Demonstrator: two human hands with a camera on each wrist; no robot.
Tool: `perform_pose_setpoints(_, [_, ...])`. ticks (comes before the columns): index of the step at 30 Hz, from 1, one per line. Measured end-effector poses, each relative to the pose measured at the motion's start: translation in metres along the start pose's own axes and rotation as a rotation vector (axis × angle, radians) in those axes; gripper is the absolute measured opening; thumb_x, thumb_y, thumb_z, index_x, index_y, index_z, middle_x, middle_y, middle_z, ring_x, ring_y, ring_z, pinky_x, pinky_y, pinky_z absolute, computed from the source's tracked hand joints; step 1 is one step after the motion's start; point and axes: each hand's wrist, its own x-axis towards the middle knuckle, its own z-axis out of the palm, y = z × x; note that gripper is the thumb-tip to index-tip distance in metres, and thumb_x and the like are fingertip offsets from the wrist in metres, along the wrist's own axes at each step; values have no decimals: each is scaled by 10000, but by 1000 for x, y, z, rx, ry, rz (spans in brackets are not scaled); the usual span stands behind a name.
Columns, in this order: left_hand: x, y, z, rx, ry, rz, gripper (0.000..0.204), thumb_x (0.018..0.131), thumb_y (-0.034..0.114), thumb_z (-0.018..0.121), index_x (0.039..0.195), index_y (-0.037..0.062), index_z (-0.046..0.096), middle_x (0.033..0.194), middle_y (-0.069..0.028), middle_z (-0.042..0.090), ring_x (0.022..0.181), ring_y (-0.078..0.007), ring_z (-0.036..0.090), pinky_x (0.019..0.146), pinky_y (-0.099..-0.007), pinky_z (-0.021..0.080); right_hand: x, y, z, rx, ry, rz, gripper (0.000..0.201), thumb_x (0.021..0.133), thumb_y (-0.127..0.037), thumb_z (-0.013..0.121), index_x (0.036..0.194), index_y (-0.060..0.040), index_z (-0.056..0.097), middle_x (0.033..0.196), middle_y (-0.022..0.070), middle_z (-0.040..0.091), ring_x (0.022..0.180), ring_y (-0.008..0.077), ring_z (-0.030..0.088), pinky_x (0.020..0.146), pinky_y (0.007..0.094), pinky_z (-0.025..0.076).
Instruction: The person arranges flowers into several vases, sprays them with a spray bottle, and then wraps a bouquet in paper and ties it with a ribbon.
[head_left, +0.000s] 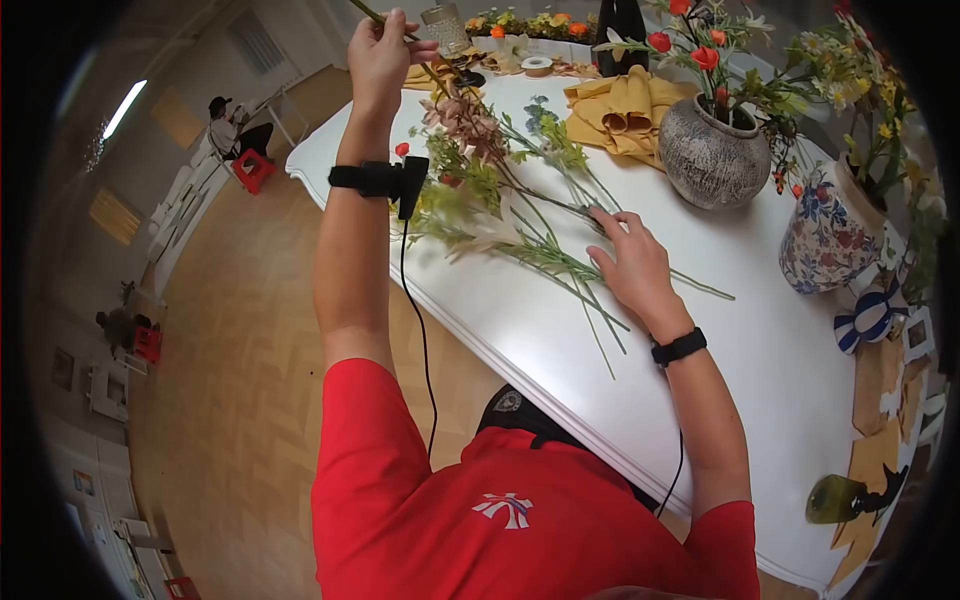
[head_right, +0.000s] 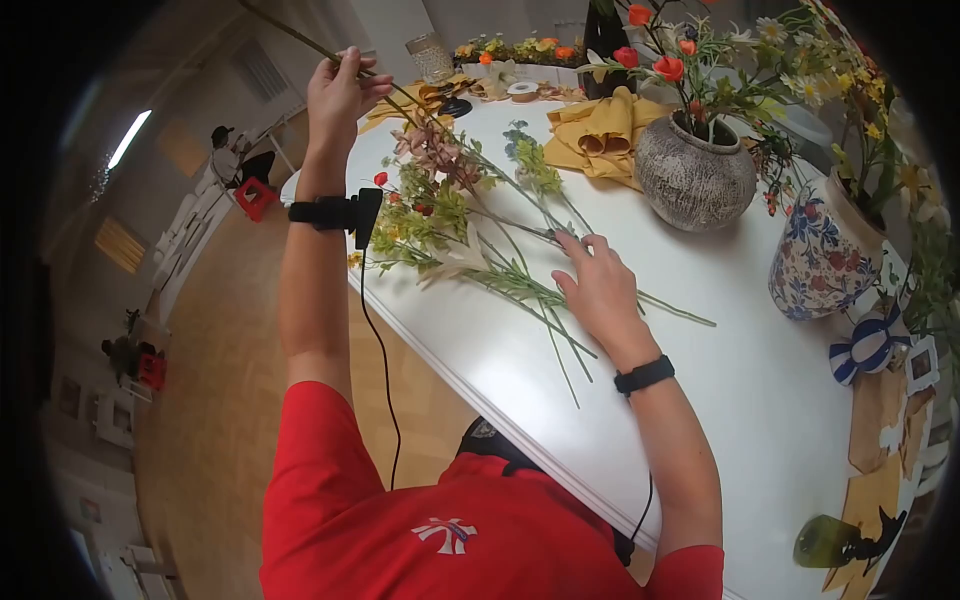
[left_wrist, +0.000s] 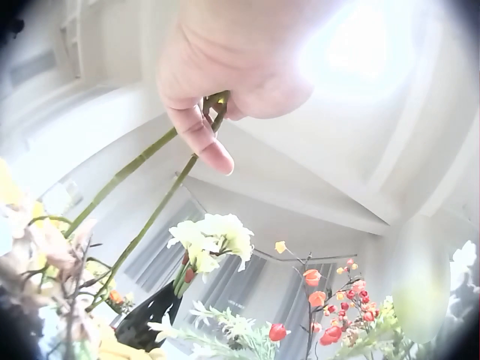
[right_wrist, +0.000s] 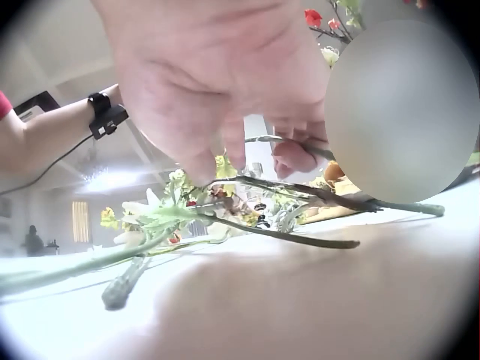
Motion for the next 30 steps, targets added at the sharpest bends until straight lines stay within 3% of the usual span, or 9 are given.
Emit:
perform_pose_setpoints(6, [16, 16, -3, -36, -24, 158, 275, 1090, 220, 538, 1176, -38, 498, 1037, -157, 621, 811, -260, 743, 694, -332, 652, 1, 8, -1, -44, -145, 78, 343, 964, -243, 677, 1294, -148, 686, 1036, 188, 696, 901, 391, 702, 820, 477, 561])
perform_pose_setpoints(10, [30, 19, -2, -44, -8, 209, 250, 1088, 208, 540, 1171, -26, 506, 1007, -148, 624, 782, -255, 741, 661, -326, 645, 1, 12, 0, -96, -166, 91, 270, 971, -231, 663, 1217, -136, 722, 967, 166, 717, 886, 382, 705, 793, 486, 554])
perform_pose_setpoints(15, [65, 11, -31, -59, 143, 258, 207, 1089, 182, 530, 1154, -15, 524, 971, -132, 629, 751, -232, 731, 631, -301, 621, 2, 13, -6, -112, -197, 147, 260, 960, -245, 671, 1191, -147, 742, 956, 151, 737, 890, 362, 707, 802, 484, 552])
perform_pose_setpoints(25, [-3, 9, 9, 293, -144, 350, 252, 1069, 226, 601, 1190, 14, 663, 899, -58, 683, 747, -91, 680, 647, -251, 545, 9, 10, -25, 87, -142, 161, 280, 958, -217, 655, 1218, -163, 745, 1043, 154, 744, 995, 353, 696, 899, 447, 542])
perform_pose_setpoints(27, [-21, 8, 17, 481, -192, 363, 252, 1067, 232, 606, 1201, 28, 669, 900, -62, 679, 728, -76, 653, 644, -257, 525, 10, 13, -29, 141, -125, 163, 278, 961, -189, 645, 1221, -164, 741, 1062, 151, 748, 991, 354, 695, 901, 441, 537])
perform_pose_setpoints(30, [-49, 9, 23, 718, -313, 447, 240, 1056, 219, 616, 1233, 67, 676, 820, -66, 657, 660, -92, 591, 620, -286, 479, 15, 33, -30, 411, -107, 209, 306, 970, -129, 613, 1257, -149, 715, 1057, 129, 757, 986, 320, 700, 901, 413, 523])
